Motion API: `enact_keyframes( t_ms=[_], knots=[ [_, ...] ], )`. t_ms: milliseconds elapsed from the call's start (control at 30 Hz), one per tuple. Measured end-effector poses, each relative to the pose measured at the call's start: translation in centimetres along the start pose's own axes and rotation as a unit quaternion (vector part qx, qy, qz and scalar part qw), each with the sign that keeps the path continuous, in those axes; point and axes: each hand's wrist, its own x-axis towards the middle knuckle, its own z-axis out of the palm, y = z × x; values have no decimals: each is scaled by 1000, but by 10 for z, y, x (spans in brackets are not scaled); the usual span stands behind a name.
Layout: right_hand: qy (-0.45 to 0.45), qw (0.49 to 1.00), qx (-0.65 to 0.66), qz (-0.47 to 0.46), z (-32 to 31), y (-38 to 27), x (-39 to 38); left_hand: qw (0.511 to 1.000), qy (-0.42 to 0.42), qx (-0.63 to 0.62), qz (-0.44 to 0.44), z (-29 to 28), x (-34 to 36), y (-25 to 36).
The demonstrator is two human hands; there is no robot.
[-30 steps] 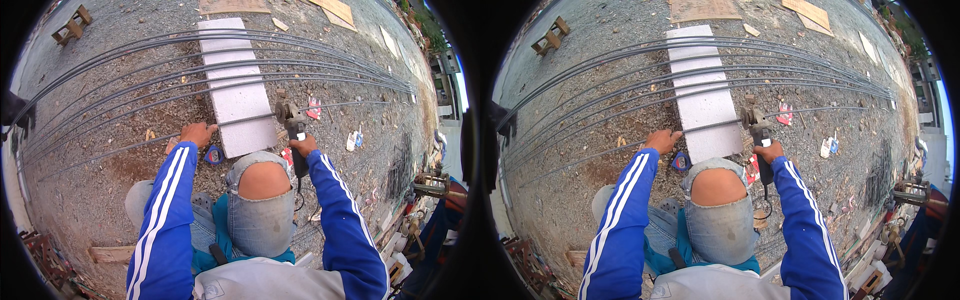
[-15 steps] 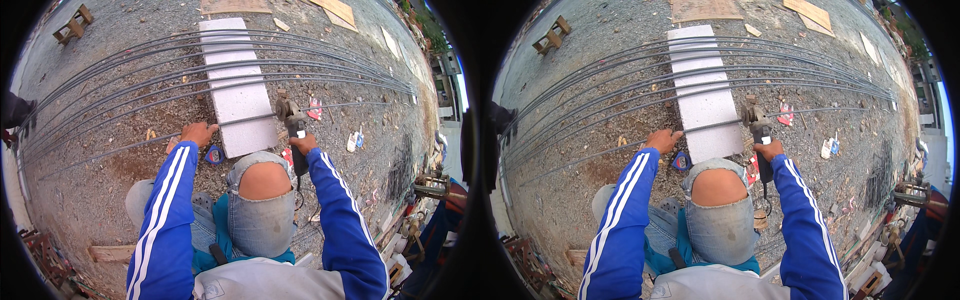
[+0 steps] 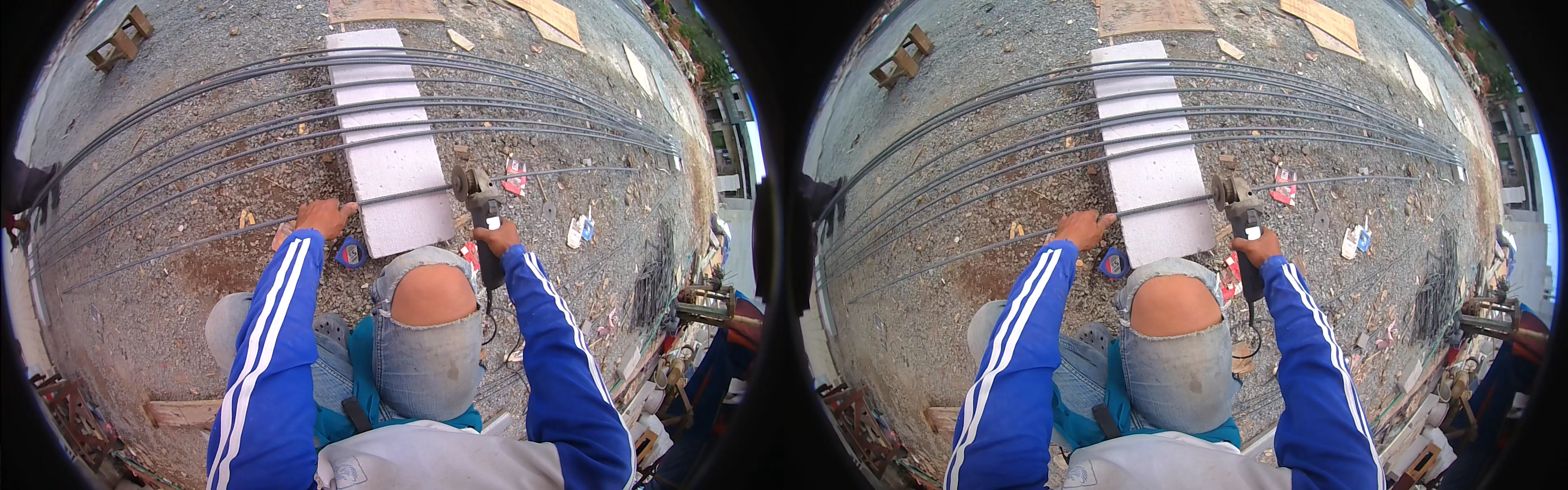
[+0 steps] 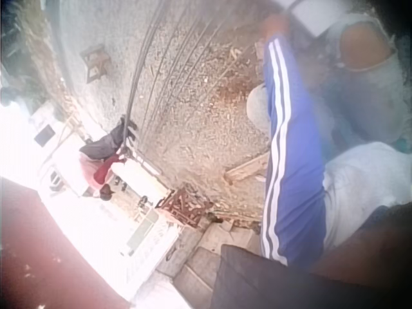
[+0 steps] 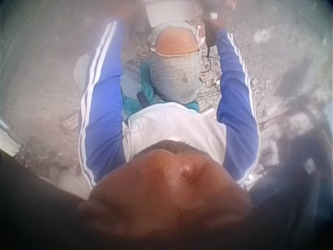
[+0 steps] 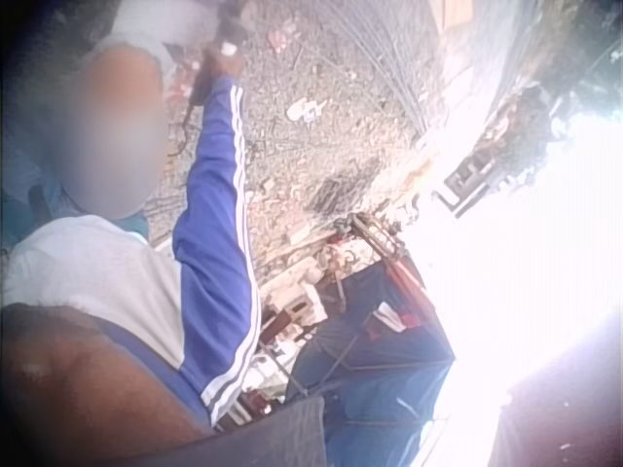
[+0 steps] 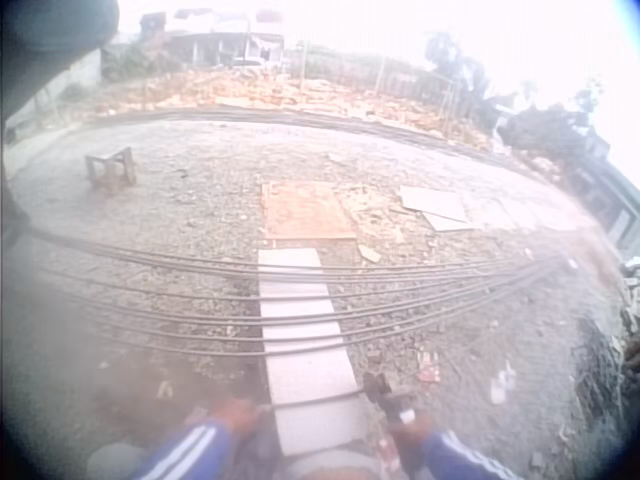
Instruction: The person measures and marks metal rods with a tape measure and a marker before cutting them using an angle grinder.
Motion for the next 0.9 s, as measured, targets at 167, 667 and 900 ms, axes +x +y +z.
enact_keyframes(
  t_ms=[167,667,900],
  knots=[
    [3,1000,-2,7,1,6,5,1000,3,1,1,0,1,0],
    [0,1000,-3,9,1,9,12,1000,13,-3,2,4,2,-1],
    [-2,1000,-14,13,1,3,14,1000,16,-2,5,4,2,-3]
  ],
)
